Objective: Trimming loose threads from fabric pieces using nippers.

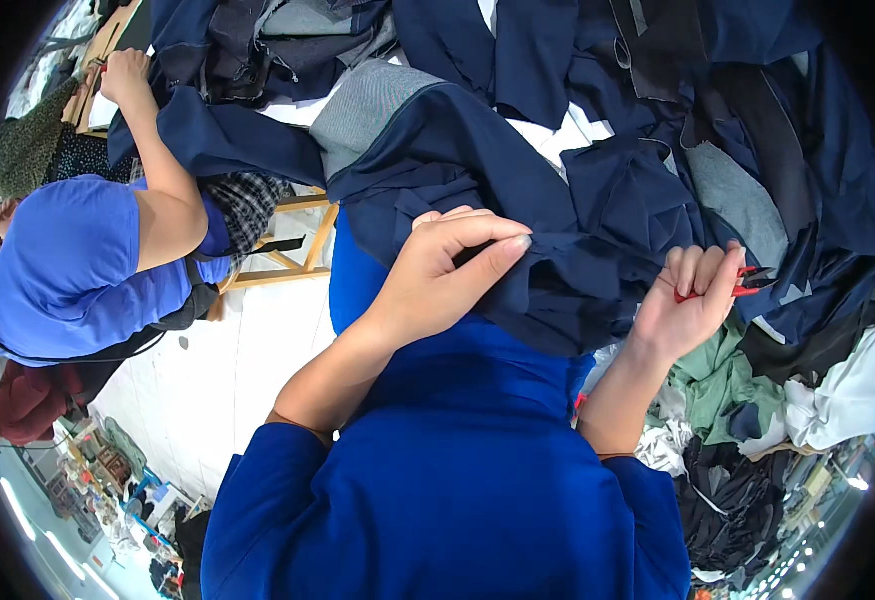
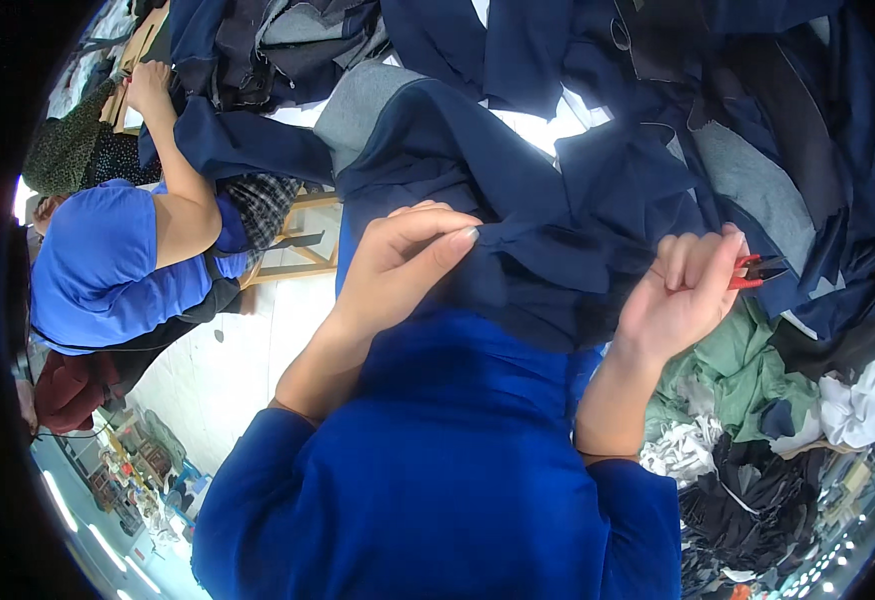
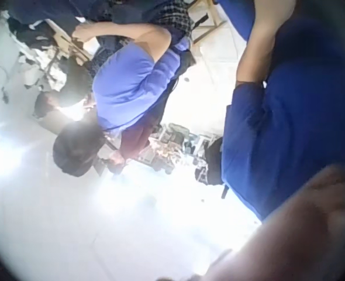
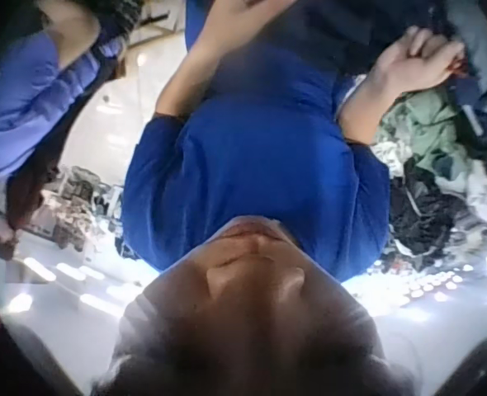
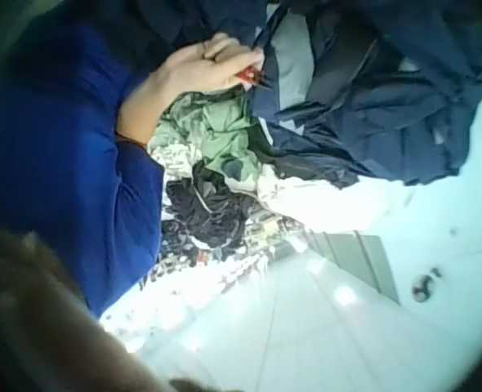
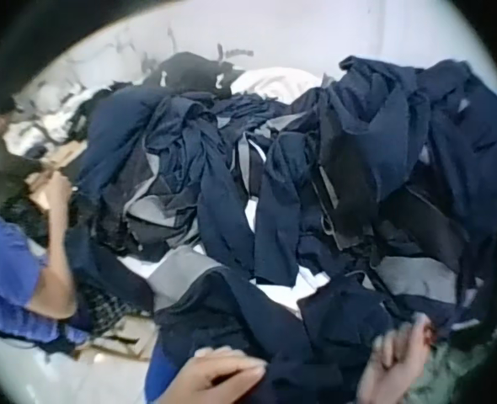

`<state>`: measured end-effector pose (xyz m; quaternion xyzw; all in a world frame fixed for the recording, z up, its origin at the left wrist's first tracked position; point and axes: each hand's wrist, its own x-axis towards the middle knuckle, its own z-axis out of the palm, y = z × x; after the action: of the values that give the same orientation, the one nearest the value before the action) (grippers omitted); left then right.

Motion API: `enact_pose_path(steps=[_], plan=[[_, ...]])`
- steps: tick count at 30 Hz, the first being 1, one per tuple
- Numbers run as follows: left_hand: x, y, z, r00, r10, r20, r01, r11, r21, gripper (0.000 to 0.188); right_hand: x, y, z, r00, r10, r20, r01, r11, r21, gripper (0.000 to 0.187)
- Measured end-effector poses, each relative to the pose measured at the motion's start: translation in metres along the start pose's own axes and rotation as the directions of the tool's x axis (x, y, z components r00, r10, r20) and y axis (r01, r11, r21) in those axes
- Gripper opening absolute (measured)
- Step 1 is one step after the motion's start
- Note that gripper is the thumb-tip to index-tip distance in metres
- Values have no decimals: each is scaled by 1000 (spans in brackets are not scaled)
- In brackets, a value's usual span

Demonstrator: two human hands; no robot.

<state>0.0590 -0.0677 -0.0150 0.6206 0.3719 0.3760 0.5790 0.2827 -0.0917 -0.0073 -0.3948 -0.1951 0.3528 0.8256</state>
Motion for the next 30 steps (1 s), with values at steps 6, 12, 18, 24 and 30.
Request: enact_pose_path(steps=[6, 12, 18, 24, 30], plan=[[4, -3, 6, 996, -59, -71, 57, 998, -27, 13, -29, 16, 0, 911, 143, 386, -23, 954, -299, 35], [-1, 3, 7, 999, 11, -44, -1, 974, 226, 11, -49, 24, 21, 939, 234, 251, -64, 838, -543, 7], [-3, -2, 7, 997, 4, -81, 15, 974, 225, 11, -14, 11, 3, 974, 210, 80, -201, 974, -104, 15], [1, -8, 1, 991, 27, -134, -12, 993, 114, 11, -29, 20, 9, 933, 259, 249, -143, 904, -402, 22], [-26, 13, -148, 436, 26, -899, -403, 900, -169, 27, 2, 21, -55, 943, 99, 318, 166, 688, -706, 8]])
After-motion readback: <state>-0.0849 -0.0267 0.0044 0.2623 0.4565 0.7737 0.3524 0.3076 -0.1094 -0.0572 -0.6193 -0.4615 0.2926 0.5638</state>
